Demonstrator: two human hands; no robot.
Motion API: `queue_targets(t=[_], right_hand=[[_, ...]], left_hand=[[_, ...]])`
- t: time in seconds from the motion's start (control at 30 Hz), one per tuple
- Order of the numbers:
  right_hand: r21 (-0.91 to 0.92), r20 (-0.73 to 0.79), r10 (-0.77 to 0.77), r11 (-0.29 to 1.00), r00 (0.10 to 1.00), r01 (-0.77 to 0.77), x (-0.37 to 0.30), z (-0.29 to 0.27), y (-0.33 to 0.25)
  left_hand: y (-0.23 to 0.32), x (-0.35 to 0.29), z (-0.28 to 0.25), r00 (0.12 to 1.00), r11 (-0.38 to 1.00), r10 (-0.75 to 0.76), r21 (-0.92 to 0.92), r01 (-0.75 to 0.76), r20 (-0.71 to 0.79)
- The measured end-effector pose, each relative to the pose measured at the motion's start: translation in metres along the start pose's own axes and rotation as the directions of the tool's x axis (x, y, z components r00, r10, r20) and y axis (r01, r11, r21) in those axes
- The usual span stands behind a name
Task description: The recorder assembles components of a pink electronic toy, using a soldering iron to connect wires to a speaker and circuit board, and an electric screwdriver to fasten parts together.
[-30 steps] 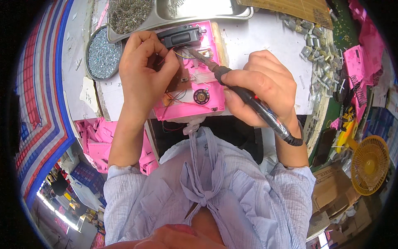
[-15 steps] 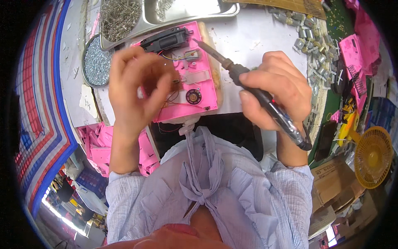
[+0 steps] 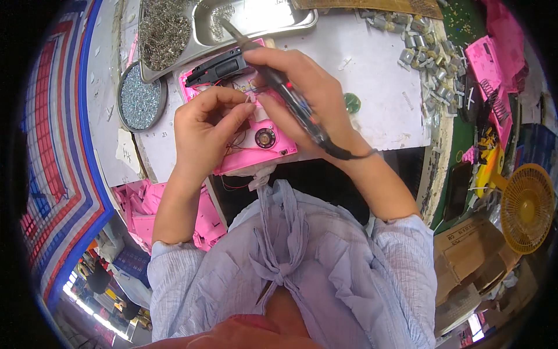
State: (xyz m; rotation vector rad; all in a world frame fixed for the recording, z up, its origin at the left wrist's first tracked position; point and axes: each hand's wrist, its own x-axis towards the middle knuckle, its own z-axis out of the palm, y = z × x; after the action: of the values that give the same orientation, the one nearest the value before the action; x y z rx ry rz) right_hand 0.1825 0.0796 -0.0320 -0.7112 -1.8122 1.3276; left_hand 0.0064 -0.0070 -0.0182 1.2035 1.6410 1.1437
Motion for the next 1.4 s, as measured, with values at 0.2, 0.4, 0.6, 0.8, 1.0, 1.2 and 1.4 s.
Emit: queue_targets(t=[0.2,0.4,0.6,0.8,1.0,1.2,1.4], right_hand=[[0.047,0.020,0.023,0.999,1.000,-0.024,0.007,0.006,-0.002],[-0.221,0.013,-0.175,0.960,0.985,0.173,-0.001,0.002,-0.004],[-0.027,0.003,-0.235,0.972,0.972,0.235,-0.025,-0.056,-0.023],[0.027,0.194,-0.198,0.980,0.961,0.196,-0.050,-0.082,-0.030],[-0.038,0.224,-0.175,0.982,0.959,0.187,-0.055,-0.074,-0.026],[-0.061,0.243,-0.188,0.976,0.952,0.208,-0.051,-0.070,-0.024],[-0.069,0.259,-0.180,0.977,0.949,0.204,-0.049,-0.070,-0.024]], left_hand=[[0.001,0.000,-0.002,0.998,0.996,-0.062,-0.063,0.064,0.031],[-0.005,0.000,0.000,1.000,0.998,0.007,-0.064,-0.005,0.026],[-0.004,-0.004,-0.010,0.896,0.830,0.395,0.340,-0.443,0.202],[-0.003,-0.006,-0.010,0.880,0.836,0.355,0.314,-0.450,0.317],[-0.008,-0.007,-0.005,0.878,0.824,0.366,0.332,-0.460,0.307],[-0.004,-0.006,-0.006,0.864,0.786,0.394,0.371,-0.494,0.314],[-0.006,-0.007,-0.006,0.863,0.799,0.405,0.343,-0.495,0.303]])
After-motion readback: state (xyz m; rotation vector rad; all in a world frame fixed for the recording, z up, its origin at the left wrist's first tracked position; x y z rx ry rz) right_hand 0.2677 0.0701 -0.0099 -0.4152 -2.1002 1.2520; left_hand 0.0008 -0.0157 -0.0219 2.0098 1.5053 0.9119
